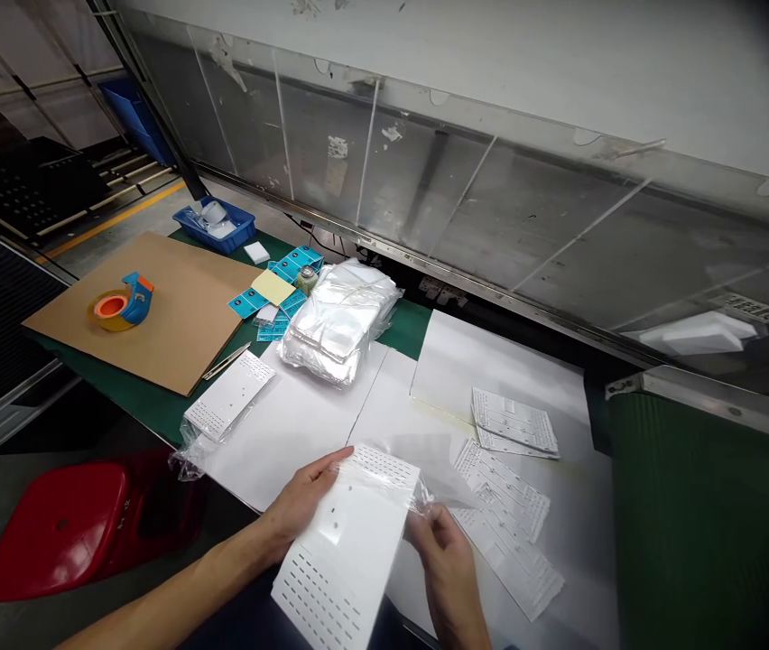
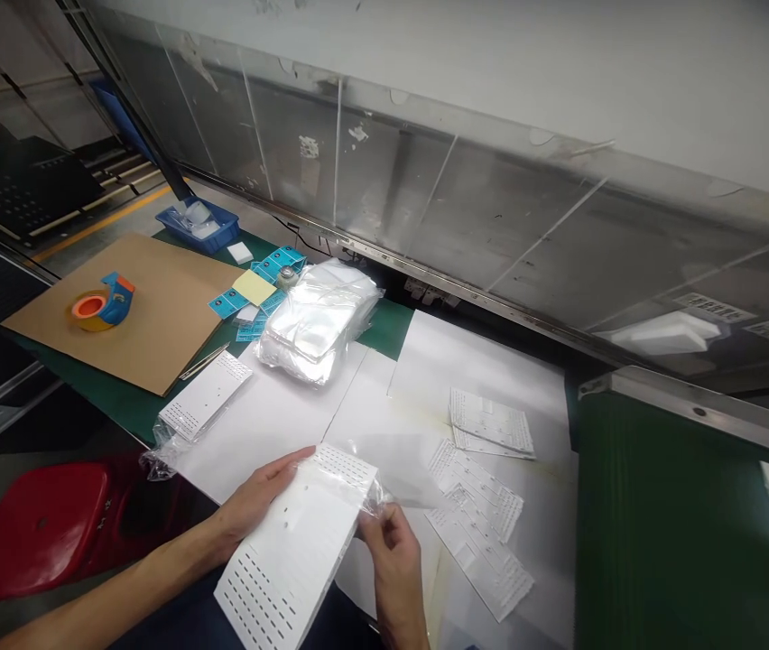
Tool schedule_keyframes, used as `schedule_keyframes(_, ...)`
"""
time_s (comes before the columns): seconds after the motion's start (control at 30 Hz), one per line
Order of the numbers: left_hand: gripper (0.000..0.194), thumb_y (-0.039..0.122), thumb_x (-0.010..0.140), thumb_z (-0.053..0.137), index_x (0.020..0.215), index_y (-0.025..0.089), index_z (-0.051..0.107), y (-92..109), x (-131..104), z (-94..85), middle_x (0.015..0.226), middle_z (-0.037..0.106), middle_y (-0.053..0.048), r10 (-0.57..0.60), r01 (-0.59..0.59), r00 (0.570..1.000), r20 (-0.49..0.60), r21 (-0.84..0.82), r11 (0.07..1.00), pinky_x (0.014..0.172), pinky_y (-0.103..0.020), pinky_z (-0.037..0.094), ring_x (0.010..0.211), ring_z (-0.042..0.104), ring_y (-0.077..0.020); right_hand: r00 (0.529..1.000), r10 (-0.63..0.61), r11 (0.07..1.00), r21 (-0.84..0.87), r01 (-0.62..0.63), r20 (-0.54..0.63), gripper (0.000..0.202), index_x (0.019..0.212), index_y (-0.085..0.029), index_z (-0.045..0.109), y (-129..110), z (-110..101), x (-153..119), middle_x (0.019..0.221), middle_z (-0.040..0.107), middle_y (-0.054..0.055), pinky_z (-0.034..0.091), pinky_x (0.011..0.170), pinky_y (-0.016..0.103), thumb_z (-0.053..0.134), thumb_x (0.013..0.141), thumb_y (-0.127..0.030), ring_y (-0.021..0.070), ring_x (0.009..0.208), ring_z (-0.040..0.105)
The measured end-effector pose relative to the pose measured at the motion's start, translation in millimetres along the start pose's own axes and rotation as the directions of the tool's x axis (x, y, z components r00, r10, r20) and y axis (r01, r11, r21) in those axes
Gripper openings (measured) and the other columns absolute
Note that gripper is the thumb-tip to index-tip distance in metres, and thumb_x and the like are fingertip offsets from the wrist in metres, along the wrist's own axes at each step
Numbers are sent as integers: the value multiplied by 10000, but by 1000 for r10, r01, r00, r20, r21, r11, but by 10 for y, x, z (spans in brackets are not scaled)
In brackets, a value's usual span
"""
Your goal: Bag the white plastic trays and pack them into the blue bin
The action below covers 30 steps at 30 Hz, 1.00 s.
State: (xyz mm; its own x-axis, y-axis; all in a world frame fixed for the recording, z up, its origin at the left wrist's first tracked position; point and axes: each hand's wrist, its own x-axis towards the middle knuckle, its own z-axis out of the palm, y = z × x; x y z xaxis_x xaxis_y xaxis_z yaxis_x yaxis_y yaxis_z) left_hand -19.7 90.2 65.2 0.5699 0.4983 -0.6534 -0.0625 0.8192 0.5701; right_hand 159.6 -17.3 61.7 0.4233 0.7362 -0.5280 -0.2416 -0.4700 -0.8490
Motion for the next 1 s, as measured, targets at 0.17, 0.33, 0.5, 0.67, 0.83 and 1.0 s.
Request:
schedule_keyframes(0.17, 524, 486, 852, 483, 1316, 245, 446, -44, 8, 12, 1266, 556, -94, 13, -7, 997, -71, 88, 996, 891, -377, 460, 1049, 574, -232, 970, -88, 883, -468, -29, -227, 271, 731, -232, 430, -3, 77, 82, 638, 556, -44, 385, 566, 240, 496, 816, -481, 134, 588, 498)
schedule_keyframes(0.33, 485, 475, 850, 491, 1286, 264, 484, -33, -7, 16, 1269, 555, -75, 32, -15, 995, -95, 169, 986, 898, -367, 450, 1051, 571, -226, 917, -382, 425, -903, 67, -111, 206, 745, -242, 401, -23, 64, 213, 535, 472, -52, 275, 482, 247, 439, 831, -425, 143, 467, 420)
schedule_keyframes(0.5, 482, 492, 854, 473, 1285, 277, 484, -46, -49, -22, 1286, 544, -59, 22, -13, 994, -103, 93, 996, 945, -368, 422, 1100, 547, -227, 949, -313, 262, -958, 118, 31, 141, 893, -228, 443, -106, 0, 184, 627, 581, -8, 287, 481, 254, 364, 868, -341, 187, 535, 524)
schedule_keyframes(0.67, 514, 447, 855, 497, 1323, 244, 436, -84, -36, -53, 1284, 543, -96, -22, 21, 1000, -6, -57, 998, 934, -399, 429, 1093, 556, -248, 976, -109, 409, -886, 219, 191, 266, 923, -265, 500, -231, 9, 80, 777, 656, 1, 398, 572, 268, 238, 917, -313, 185, 669, 596)
schedule_keyframes(0.83, 536, 454, 864, 478, 1348, 238, 402, -49, -55, -72, 1314, 512, -110, -4, 4, 1000, 10, -27, 1000, 942, -408, 423, 1113, 542, -255, 982, -147, 245, -958, 151, 117, 313, 1123, -197, 435, -282, 58, 61, 966, 646, 88, 413, 585, 302, 256, 893, -311, 223, 759, 613)
schedule_keyframes(1.0, 488, 482, 875, 430, 1312, 267, 458, 96, -245, -193, 1376, 455, -39, 43, -43, 999, 7, 378, 925, 1035, -383, 332, 1226, 439, -240, 998, -22, 259, -964, 58, 54, 244, 1011, -231, 367, -274, 57, -97, 636, 622, 10, 370, 495, 290, 258, 875, -401, 222, 553, 593)
